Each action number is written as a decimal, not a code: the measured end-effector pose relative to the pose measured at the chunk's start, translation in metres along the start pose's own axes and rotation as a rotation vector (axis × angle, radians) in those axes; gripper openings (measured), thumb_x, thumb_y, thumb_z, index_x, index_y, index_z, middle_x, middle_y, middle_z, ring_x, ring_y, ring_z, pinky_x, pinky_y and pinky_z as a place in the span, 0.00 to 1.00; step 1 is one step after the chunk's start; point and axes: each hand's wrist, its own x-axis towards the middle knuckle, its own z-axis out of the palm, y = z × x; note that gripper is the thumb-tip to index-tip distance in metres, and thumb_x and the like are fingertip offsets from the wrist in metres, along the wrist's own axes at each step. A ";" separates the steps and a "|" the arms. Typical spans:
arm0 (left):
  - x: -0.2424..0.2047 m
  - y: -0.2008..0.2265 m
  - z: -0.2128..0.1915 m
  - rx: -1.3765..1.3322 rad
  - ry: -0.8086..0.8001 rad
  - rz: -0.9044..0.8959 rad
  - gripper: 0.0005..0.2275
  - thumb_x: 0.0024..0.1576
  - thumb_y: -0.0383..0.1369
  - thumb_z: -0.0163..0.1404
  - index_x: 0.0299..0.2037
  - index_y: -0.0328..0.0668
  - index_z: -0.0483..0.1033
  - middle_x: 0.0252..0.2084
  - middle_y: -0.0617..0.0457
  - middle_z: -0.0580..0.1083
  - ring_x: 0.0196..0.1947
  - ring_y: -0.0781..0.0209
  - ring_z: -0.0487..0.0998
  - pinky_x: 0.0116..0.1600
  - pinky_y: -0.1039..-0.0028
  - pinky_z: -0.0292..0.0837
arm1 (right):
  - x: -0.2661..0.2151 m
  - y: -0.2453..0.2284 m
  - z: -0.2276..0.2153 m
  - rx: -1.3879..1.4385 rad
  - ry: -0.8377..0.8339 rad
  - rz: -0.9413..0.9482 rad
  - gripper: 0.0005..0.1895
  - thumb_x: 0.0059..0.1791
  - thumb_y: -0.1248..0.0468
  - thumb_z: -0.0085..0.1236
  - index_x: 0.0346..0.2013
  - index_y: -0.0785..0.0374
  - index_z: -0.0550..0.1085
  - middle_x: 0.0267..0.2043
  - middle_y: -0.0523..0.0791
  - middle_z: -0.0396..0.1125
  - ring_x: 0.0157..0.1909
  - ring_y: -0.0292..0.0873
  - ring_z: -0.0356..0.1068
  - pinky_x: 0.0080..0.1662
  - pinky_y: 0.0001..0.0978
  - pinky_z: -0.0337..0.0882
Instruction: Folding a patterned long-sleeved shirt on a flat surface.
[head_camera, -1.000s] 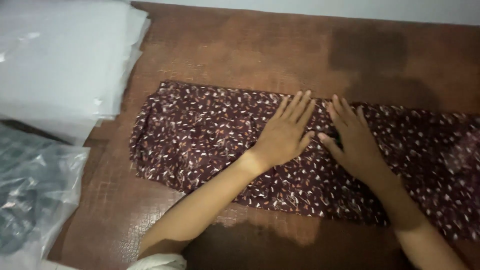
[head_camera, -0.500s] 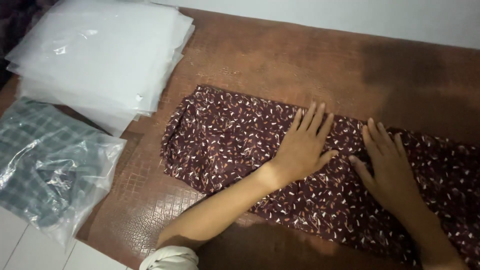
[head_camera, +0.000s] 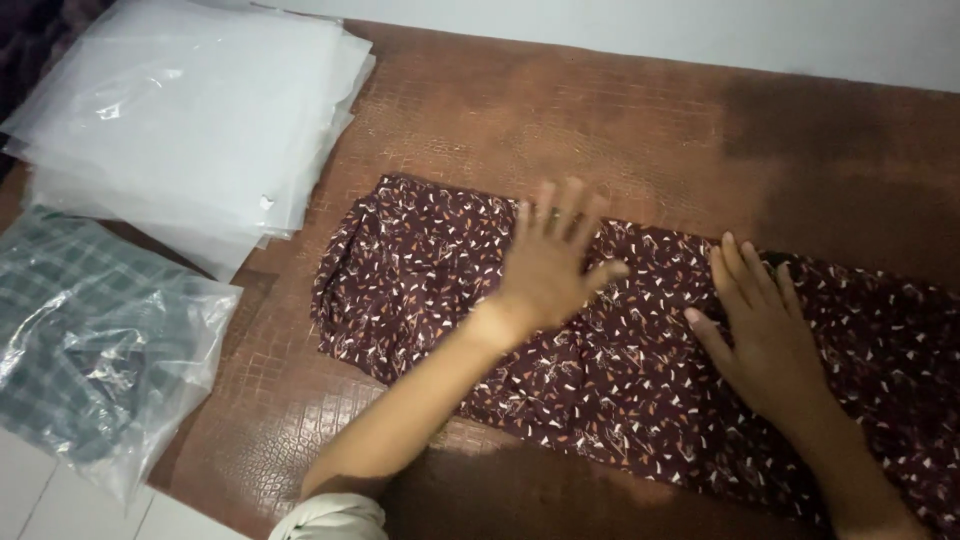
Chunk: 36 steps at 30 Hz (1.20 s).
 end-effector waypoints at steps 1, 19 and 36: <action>-0.001 -0.008 -0.005 0.004 -0.001 -0.003 0.35 0.59 0.59 0.12 0.74 0.51 0.27 0.76 0.47 0.24 0.74 0.44 0.20 0.74 0.50 0.18 | 0.000 -0.002 -0.002 0.004 0.002 -0.001 0.38 0.54 0.47 0.37 0.74 0.65 0.52 0.81 0.51 0.42 0.81 0.51 0.38 0.74 0.54 0.37; -0.001 -0.143 0.047 -0.204 0.481 -0.232 0.42 0.62 0.62 0.24 0.73 0.29 0.33 0.77 0.37 0.34 0.77 0.45 0.30 0.77 0.63 0.26 | 0.003 -0.005 -0.007 -0.003 -0.068 0.013 0.40 0.54 0.48 0.36 0.75 0.67 0.49 0.80 0.53 0.41 0.80 0.51 0.37 0.73 0.53 0.37; -0.005 -0.158 0.052 -0.257 0.550 -0.228 0.46 0.59 0.65 0.33 0.73 0.27 0.39 0.76 0.32 0.39 0.76 0.37 0.35 0.76 0.53 0.32 | -0.028 0.101 -0.022 -0.124 0.047 0.548 0.51 0.51 0.33 0.31 0.77 0.68 0.50 0.79 0.67 0.34 0.76 0.75 0.31 0.57 0.93 0.37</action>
